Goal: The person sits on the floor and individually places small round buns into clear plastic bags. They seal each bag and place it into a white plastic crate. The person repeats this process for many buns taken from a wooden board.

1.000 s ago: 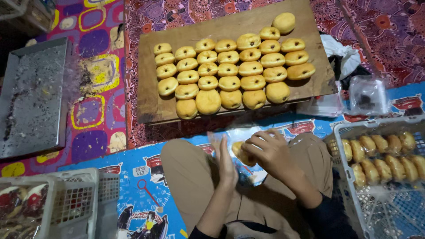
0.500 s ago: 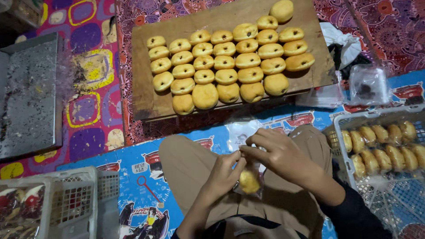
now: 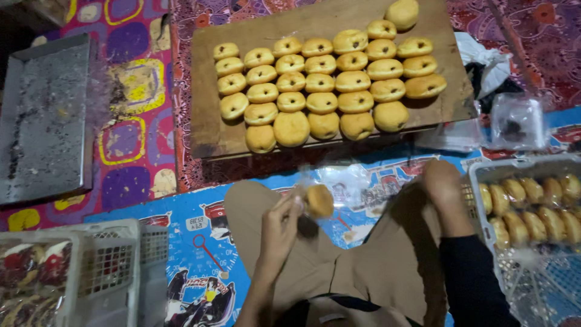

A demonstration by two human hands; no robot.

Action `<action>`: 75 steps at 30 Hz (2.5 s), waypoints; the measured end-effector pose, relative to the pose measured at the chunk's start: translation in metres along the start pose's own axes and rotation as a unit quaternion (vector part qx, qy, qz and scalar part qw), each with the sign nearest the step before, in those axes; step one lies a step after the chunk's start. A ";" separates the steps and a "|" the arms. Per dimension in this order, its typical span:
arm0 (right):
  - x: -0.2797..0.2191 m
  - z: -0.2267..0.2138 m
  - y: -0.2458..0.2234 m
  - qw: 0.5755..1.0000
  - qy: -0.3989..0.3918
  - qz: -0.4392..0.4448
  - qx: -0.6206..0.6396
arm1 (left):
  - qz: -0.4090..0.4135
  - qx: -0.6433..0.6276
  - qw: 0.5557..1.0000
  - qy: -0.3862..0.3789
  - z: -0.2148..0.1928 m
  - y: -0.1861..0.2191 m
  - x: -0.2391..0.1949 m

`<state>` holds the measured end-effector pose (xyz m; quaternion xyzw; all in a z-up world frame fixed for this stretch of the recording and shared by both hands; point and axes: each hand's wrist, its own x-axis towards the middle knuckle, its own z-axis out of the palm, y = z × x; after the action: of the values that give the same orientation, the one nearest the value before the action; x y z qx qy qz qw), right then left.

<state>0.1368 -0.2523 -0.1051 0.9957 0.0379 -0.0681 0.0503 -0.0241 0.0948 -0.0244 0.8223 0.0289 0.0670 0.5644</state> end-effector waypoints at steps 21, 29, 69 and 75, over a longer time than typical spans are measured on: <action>-0.105 -0.027 -0.219 0.373 -0.275 -0.099 0.880 | -0.186 -0.421 0.881 -0.115 -0.011 -0.091 0.015; -0.110 -0.019 -0.232 0.554 -0.203 -0.015 0.807 | -0.054 -0.336 0.940 0.001 -0.013 -0.070 -0.016; 0.069 0.217 -0.170 0.987 -0.012 -0.125 0.102 | -0.108 0.422 0.897 0.080 0.083 -0.221 0.102; 0.068 0.215 -0.168 0.983 0.077 -0.155 0.069 | 0.027 0.236 0.964 0.122 0.100 -0.153 0.045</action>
<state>0.1619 -0.1037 -0.3426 0.9811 0.1907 -0.0011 -0.0325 0.0387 0.0634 -0.1988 0.9183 0.0902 0.1734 0.3443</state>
